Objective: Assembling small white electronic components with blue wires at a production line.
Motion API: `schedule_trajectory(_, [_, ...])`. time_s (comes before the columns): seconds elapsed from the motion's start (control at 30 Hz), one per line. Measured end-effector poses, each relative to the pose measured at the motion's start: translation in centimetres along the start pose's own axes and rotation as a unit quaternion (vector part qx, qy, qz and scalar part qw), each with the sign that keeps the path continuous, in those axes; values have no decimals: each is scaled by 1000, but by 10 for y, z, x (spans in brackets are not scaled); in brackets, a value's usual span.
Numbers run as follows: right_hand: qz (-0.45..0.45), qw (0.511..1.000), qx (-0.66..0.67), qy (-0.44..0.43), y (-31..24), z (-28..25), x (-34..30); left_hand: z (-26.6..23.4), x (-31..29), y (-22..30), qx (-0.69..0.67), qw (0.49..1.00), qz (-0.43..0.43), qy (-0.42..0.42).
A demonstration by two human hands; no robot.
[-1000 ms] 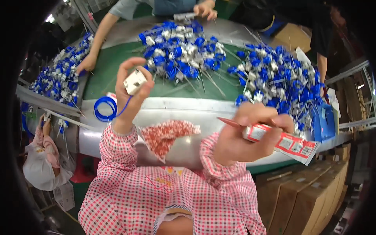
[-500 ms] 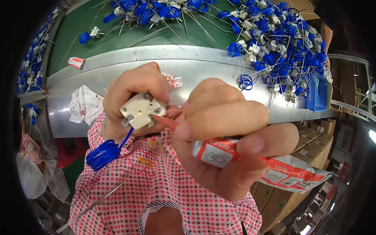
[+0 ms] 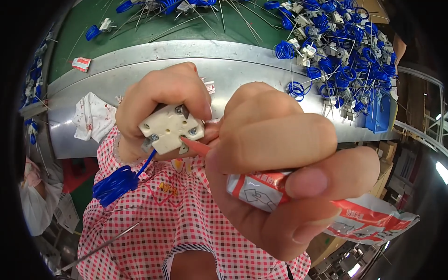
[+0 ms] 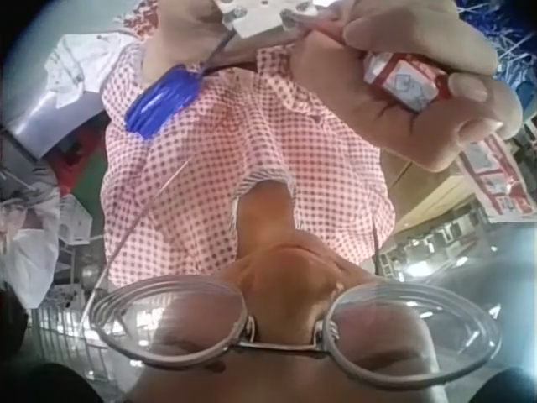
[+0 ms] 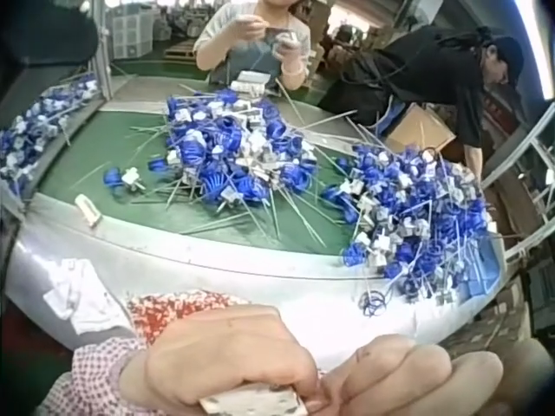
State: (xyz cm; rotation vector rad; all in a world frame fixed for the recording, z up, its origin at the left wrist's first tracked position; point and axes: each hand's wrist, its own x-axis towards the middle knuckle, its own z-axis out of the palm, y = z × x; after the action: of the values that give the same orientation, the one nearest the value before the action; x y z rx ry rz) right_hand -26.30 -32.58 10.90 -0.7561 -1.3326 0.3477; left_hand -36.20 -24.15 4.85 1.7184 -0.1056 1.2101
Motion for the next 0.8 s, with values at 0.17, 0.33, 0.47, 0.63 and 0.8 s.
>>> schedule_trajectory(0.17, [-2, 999, 10, -46, 0, -2, 2, -2, -1, 0, -3, 1000, -8, -14])
schedule_trajectory(0.33, [-10, 997, -22, -69, -2, -4, 4, -2, -2, 0, -3, 1000, -7, -9])
schedule_trajectory(0.47, [1, 999, -29, -36, -3, 4, 3, -3, -3, 0, 9, 1000, -9, -11])
schedule_trajectory(0.63, [5, 986, -111, -125, -15, -5, 6, -2, -1, 3, -14, 1000, -27, -4])
schedule_trajectory(0.8, [-33, 994, -98, -18, -5, 9, -1, -2, -2, 0, -26, 999, -33, -10])
